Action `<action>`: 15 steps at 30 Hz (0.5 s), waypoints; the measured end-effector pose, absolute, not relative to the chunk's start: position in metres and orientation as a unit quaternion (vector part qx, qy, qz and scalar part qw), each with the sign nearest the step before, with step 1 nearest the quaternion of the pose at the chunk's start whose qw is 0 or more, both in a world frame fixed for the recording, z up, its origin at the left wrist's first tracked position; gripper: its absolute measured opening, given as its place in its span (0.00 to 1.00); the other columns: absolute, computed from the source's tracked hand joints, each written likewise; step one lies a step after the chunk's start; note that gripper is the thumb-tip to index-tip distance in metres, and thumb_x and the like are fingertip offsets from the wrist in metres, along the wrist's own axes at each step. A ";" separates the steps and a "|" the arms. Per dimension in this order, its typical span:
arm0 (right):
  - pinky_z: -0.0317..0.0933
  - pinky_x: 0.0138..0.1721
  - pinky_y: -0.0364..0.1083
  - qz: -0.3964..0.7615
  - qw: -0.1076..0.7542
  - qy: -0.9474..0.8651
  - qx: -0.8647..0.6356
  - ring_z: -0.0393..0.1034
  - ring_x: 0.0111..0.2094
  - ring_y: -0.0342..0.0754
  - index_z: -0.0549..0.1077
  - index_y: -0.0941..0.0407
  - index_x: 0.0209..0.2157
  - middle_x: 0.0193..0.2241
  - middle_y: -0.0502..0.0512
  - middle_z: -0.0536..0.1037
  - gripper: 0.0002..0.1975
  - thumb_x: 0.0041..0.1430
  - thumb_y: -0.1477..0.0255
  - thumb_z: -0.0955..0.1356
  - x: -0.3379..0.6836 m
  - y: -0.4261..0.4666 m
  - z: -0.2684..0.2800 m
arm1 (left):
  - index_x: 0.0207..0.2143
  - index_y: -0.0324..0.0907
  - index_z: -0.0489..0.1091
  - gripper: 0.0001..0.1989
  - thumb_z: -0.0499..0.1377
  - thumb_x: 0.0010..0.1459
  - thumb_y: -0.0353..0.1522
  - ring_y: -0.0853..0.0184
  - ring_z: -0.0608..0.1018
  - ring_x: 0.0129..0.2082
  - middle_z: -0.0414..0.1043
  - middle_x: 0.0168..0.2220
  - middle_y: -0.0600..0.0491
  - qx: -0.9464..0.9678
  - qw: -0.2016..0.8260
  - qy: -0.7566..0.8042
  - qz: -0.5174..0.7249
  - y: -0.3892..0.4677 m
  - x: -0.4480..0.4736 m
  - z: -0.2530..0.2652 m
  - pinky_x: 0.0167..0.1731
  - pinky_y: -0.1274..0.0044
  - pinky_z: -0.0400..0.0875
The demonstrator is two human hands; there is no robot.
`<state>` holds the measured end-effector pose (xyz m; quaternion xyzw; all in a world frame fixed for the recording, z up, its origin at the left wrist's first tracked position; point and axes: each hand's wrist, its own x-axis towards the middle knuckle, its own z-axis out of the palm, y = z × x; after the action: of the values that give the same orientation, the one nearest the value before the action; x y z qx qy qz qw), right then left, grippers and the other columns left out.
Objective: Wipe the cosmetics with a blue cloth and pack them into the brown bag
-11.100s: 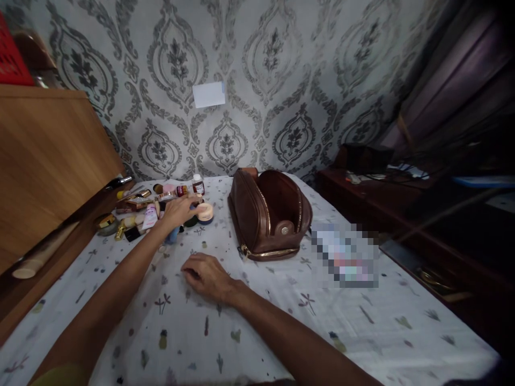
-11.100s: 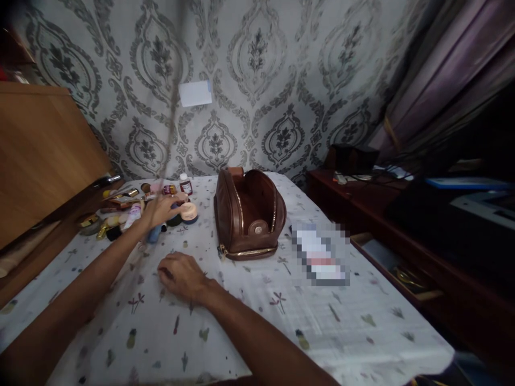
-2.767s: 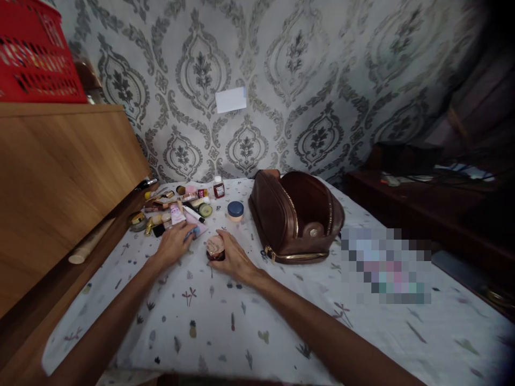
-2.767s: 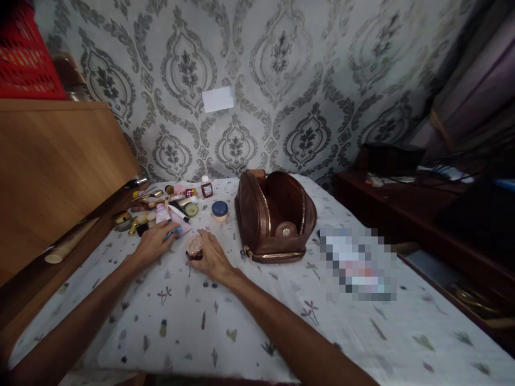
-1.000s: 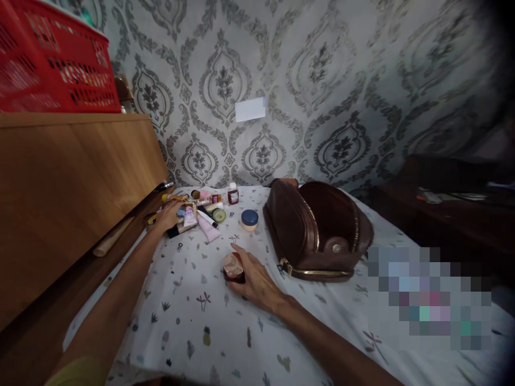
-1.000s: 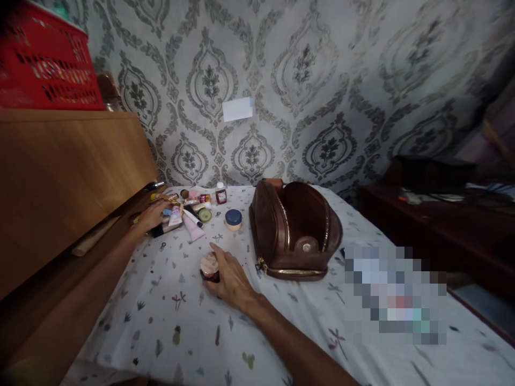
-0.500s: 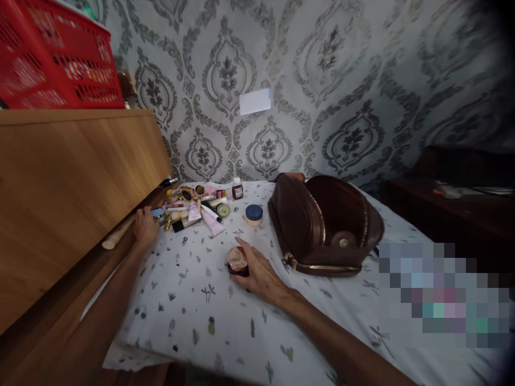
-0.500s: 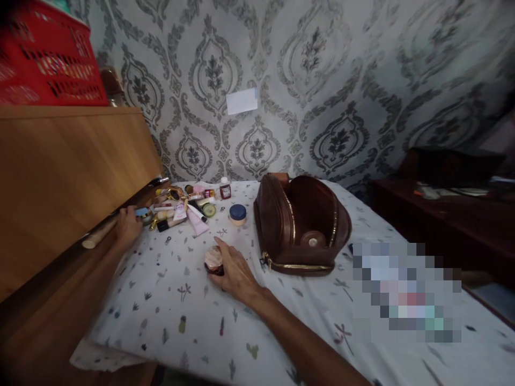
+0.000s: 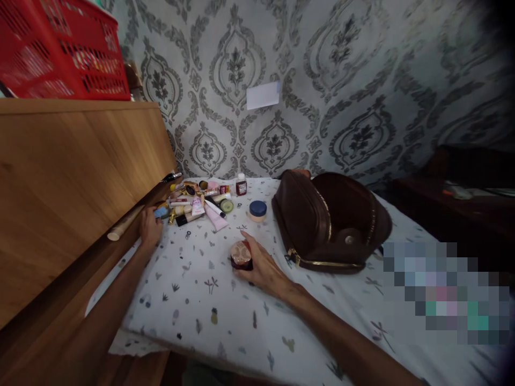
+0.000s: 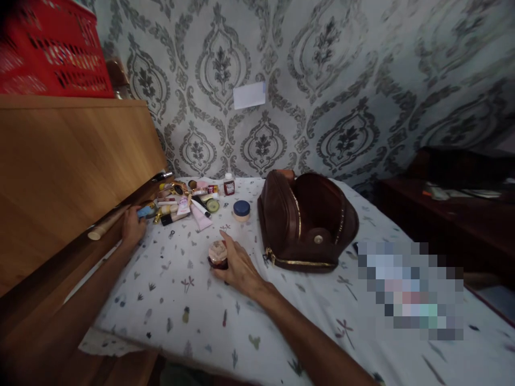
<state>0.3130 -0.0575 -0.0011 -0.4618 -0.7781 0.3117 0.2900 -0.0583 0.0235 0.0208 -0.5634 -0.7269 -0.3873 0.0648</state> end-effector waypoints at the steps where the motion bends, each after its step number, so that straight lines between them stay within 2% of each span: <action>1: 0.57 0.61 0.57 0.318 0.290 -0.773 -0.466 0.62 0.61 0.59 0.48 0.57 0.69 0.59 0.66 0.66 0.52 0.47 0.68 0.76 0.314 -0.057 0.000 | 0.52 0.38 0.64 0.19 0.51 0.56 0.26 0.52 0.71 0.55 0.67 0.53 0.40 -0.579 0.062 -0.714 -0.388 0.020 -0.049 0.022 0.56 0.60 0.65; 4: 0.52 0.65 0.56 0.303 0.275 -0.773 -0.484 0.54 0.65 0.62 0.58 0.65 0.63 0.62 0.73 0.60 0.50 0.42 0.66 0.78 0.315 -0.054 0.000 | 0.51 0.41 0.65 0.17 0.52 0.58 0.29 0.58 0.73 0.51 0.70 0.50 0.46 -0.648 0.026 -0.661 -0.378 0.008 -0.009 0.027 0.54 0.68 0.67; 6: 0.51 0.65 0.56 0.285 0.270 -0.781 -0.485 0.54 0.65 0.63 0.67 0.65 0.57 0.62 0.72 0.61 0.42 0.41 0.65 0.79 0.316 -0.051 -0.001 | 0.51 0.42 0.65 0.17 0.53 0.60 0.31 0.61 0.74 0.46 0.72 0.48 0.50 -0.693 -0.007 -0.619 -0.370 -0.004 0.025 0.030 0.48 0.71 0.70; 8: 0.54 0.63 0.57 0.270 0.278 -0.789 -0.476 0.58 0.62 0.63 0.71 0.61 0.52 0.59 0.68 0.66 0.36 0.41 0.65 0.79 0.316 -0.050 -0.002 | 0.50 0.40 0.66 0.15 0.52 0.62 0.33 0.61 0.74 0.44 0.73 0.46 0.49 -0.755 -0.056 -0.531 -0.381 -0.021 0.061 0.036 0.46 0.72 0.70; 10: 0.59 0.58 0.57 0.258 0.291 -0.797 -0.462 0.64 0.56 0.61 0.73 0.59 0.49 0.51 0.63 0.72 0.31 0.42 0.66 0.79 0.316 -0.049 -0.002 | 0.52 0.41 0.67 0.15 0.52 0.64 0.34 0.62 0.74 0.45 0.73 0.46 0.48 -0.815 -0.092 -0.438 -0.368 -0.037 0.093 0.041 0.48 0.71 0.70; 13: 0.62 0.53 0.56 0.237 0.307 -0.816 -0.429 0.70 0.47 0.58 0.75 0.57 0.43 0.41 0.57 0.76 0.21 0.46 0.68 0.77 0.316 -0.049 -0.003 | 0.51 0.43 0.70 0.14 0.51 0.66 0.32 0.60 0.73 0.48 0.72 0.49 0.46 -0.913 -0.091 -0.282 -0.281 -0.050 0.125 0.042 0.50 0.70 0.69; 15: 0.63 0.51 0.55 0.225 0.322 -0.817 -0.421 0.70 0.46 0.58 0.75 0.56 0.41 0.39 0.55 0.77 0.19 0.46 0.70 0.77 0.317 -0.049 -0.004 | 0.49 0.42 0.71 0.13 0.51 0.66 0.31 0.60 0.73 0.47 0.73 0.47 0.45 -0.933 -0.071 -0.238 -0.260 -0.051 0.135 0.038 0.48 0.70 0.69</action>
<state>0.3168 -0.0492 -0.0043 -0.4212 -0.8174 0.2249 0.3222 0.1350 -0.0505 0.0378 -0.9331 -0.2383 -0.2598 -0.0713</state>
